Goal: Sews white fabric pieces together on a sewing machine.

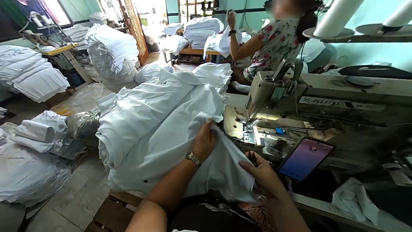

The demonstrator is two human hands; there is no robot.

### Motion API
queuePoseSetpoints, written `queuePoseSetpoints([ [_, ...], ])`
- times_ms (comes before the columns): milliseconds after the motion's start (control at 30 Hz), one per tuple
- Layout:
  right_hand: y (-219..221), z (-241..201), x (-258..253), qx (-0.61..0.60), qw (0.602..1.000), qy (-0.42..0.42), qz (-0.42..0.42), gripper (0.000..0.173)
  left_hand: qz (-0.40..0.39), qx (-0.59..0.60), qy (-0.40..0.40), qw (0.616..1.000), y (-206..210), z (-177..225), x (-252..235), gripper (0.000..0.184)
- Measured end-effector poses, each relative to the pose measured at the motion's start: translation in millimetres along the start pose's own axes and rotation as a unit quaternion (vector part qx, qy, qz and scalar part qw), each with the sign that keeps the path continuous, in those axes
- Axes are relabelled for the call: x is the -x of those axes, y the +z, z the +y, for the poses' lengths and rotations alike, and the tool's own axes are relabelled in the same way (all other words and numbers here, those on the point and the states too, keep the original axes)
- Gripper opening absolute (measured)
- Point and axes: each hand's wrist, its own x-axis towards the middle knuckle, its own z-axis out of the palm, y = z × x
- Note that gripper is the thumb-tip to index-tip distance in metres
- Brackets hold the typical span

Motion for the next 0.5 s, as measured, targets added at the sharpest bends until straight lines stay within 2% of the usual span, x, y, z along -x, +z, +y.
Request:
queuePoseSetpoints([
  [67, 0, 19, 4, -0.016, 0.997, 0.062, 0.036, 0.039, -0.141, -0.046, -0.098, 0.984, 5, -3, 9, 0.061],
  [133, -2, 31, 11, 0.015, 0.995, 0.088, 0.037, 0.051, -0.173, -0.016, -0.109, 0.979, -3, 7, 22, 0.069],
  [200, -5, 32, 16, 0.029, 0.997, 0.073, 0.022, 0.052, -0.138, 0.061, -0.100, 0.983, -14, 11, 46, 0.059],
  [267, -1, 25, 18, -0.021, 0.999, 0.038, 0.002, 0.049, -0.110, 0.142, -0.079, 0.981, -22, 24, 73, 0.037],
  [367, 19, 8, 15, -0.102, 0.994, -0.009, -0.042, 0.049, -0.177, 0.290, -0.070, 0.938, -17, 55, 94, 0.030],
  [500, 33, -6, 13, -0.056, 0.997, -0.033, -0.050, 0.044, -0.211, 0.346, -0.116, 0.907, -19, 60, 90, 0.016],
])
